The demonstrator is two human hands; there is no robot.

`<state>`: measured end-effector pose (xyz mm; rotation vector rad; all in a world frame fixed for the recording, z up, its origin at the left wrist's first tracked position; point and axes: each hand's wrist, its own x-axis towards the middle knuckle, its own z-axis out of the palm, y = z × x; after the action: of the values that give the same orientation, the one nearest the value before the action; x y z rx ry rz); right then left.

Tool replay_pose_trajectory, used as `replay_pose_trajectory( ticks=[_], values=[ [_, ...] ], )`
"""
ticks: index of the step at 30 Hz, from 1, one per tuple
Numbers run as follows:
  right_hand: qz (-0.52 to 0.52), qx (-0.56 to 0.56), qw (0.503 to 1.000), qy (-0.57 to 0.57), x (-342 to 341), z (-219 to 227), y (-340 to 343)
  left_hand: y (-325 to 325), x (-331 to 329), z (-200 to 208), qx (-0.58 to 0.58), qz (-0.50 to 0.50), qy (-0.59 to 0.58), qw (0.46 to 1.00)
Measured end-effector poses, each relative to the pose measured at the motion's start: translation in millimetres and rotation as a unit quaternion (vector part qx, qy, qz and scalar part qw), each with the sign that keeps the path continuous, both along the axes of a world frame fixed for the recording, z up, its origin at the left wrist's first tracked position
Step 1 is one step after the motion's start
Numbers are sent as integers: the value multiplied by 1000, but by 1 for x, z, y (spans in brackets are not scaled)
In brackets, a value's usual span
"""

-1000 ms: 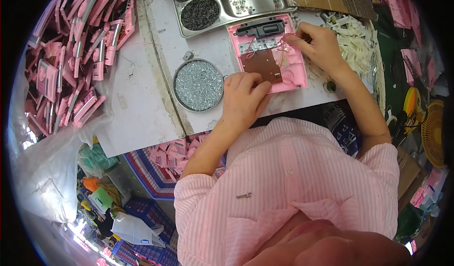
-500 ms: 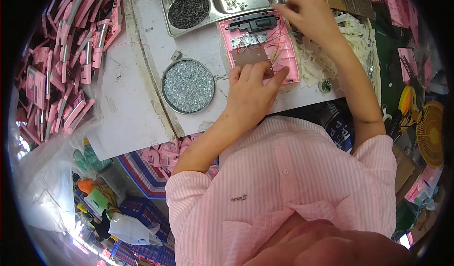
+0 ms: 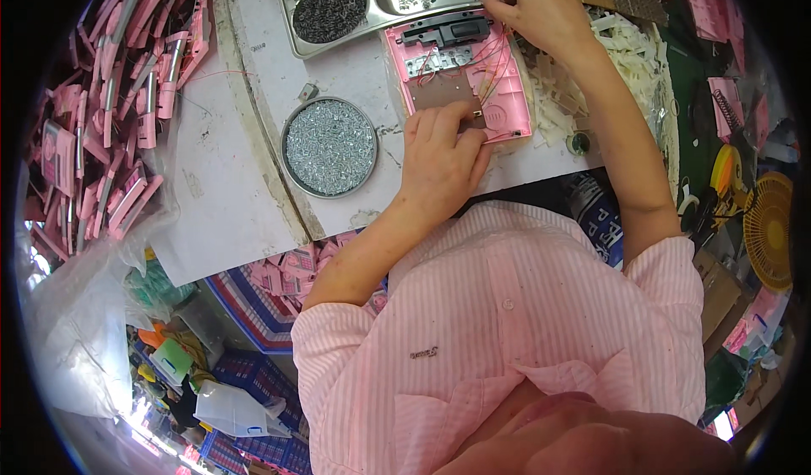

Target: Assembling a toy calculator by soldering wires to a circuit board and securing the plastic casing with screws using an electric screwdriver.

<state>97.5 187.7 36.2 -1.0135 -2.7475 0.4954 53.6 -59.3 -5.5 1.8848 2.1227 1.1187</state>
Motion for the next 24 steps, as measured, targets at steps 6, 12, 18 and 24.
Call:
replay_pose_trajectory(
  ticks=[6, 12, 18, 24],
  values=[
    [43, -85, 995, 18, 12, -1, 8, -2, 1, -3, 8, 9, -2, 1000],
    [24, -185, 975, 123, 47, -12, 6, -3, 0, -6, 13, 11, -31, 999],
    [101, -255, 912, 306, 137, 15, -60, 4, 5, 23, -1, -3, -42, 999],
    [322, -405, 809, 278, 142, 30, -97, 1, 13, 11, 33, -120, -2, 992]
  ],
)
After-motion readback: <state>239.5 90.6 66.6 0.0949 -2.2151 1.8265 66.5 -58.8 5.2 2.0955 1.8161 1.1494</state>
